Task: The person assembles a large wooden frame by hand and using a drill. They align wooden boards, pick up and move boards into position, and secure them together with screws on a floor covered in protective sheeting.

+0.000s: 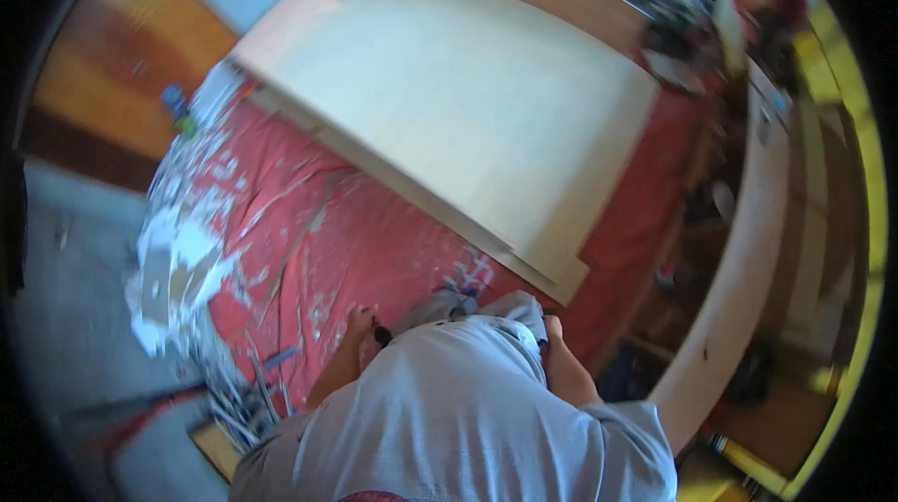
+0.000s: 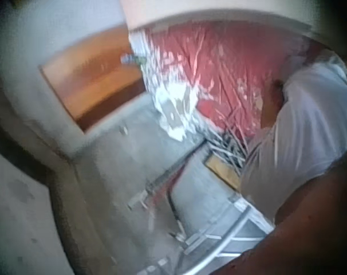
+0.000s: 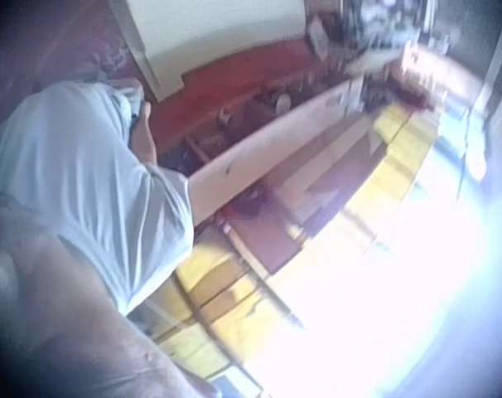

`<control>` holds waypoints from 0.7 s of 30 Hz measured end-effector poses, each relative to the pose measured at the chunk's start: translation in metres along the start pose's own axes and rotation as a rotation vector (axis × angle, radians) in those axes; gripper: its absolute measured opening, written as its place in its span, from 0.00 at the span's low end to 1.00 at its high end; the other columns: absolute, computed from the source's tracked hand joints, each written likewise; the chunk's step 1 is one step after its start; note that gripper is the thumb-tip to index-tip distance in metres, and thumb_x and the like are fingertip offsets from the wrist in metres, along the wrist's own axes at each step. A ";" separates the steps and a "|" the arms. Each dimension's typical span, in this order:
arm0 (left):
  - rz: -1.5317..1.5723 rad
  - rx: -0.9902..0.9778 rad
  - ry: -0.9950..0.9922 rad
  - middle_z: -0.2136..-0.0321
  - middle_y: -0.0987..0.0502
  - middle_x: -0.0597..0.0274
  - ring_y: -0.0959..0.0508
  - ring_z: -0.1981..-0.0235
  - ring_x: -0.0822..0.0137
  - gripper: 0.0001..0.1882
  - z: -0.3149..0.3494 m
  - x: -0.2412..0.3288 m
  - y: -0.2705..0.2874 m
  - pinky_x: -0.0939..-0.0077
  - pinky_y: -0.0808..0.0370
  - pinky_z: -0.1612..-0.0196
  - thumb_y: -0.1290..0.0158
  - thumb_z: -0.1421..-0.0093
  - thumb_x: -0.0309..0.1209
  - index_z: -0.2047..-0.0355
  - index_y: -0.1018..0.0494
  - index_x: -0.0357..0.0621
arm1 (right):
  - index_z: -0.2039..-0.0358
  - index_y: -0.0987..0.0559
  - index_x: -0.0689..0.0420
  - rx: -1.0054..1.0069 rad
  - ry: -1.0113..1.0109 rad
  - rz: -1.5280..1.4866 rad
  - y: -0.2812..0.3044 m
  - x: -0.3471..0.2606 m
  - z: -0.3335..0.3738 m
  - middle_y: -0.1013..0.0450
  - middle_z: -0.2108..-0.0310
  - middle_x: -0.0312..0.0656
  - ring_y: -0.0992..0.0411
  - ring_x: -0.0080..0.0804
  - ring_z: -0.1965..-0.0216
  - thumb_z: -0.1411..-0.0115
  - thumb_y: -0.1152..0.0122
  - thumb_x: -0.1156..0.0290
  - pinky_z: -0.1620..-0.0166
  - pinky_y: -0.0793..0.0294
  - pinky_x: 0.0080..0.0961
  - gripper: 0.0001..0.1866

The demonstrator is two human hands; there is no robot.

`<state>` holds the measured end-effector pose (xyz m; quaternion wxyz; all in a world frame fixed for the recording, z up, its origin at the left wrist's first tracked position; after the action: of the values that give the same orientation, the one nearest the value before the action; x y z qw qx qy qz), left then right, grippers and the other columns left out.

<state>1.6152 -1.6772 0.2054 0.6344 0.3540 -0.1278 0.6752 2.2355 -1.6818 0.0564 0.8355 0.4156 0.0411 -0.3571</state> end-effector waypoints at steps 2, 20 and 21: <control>0.073 0.050 0.029 0.78 0.25 0.61 0.26 0.83 0.70 0.16 -0.021 -0.002 0.069 0.72 0.28 0.81 0.43 0.33 0.44 0.65 0.28 0.42 | 0.62 0.13 0.52 -0.094 0.260 -0.014 -0.009 -0.107 -0.009 0.18 0.59 0.47 0.19 0.44 0.58 0.43 0.39 0.55 0.52 0.21 0.38 0.17; -0.174 0.203 0.050 0.71 0.19 0.53 0.19 0.69 0.56 0.12 -0.067 -0.144 0.193 0.59 0.21 0.62 0.45 0.39 0.37 0.62 0.21 0.42 | 0.64 0.21 0.64 -0.490 -0.102 -0.078 -0.056 -0.506 -0.193 0.26 0.76 0.54 0.24 0.44 0.79 0.34 0.42 0.76 0.79 0.21 0.44 0.05; -0.203 0.238 0.111 0.72 0.19 0.54 0.19 0.70 0.58 0.11 -0.038 -0.174 0.206 0.59 0.21 0.62 0.45 0.38 0.36 0.62 0.20 0.43 | 0.64 0.21 0.65 -0.499 -0.103 0.054 -0.080 -0.541 -0.181 0.25 0.76 0.54 0.24 0.44 0.79 0.34 0.43 0.76 0.78 0.20 0.45 0.05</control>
<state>1.3985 -1.8204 0.1242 0.6591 0.3998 0.0248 0.6365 1.8251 -1.2780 0.0834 0.9225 0.1786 0.0743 -0.3341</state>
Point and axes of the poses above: each hand's wrist, its own z-axis away from the middle knuckle, its own y-axis out of the back of the hand, x = y × z, the point moved 6 cm from there along -z, towards the middle knuckle
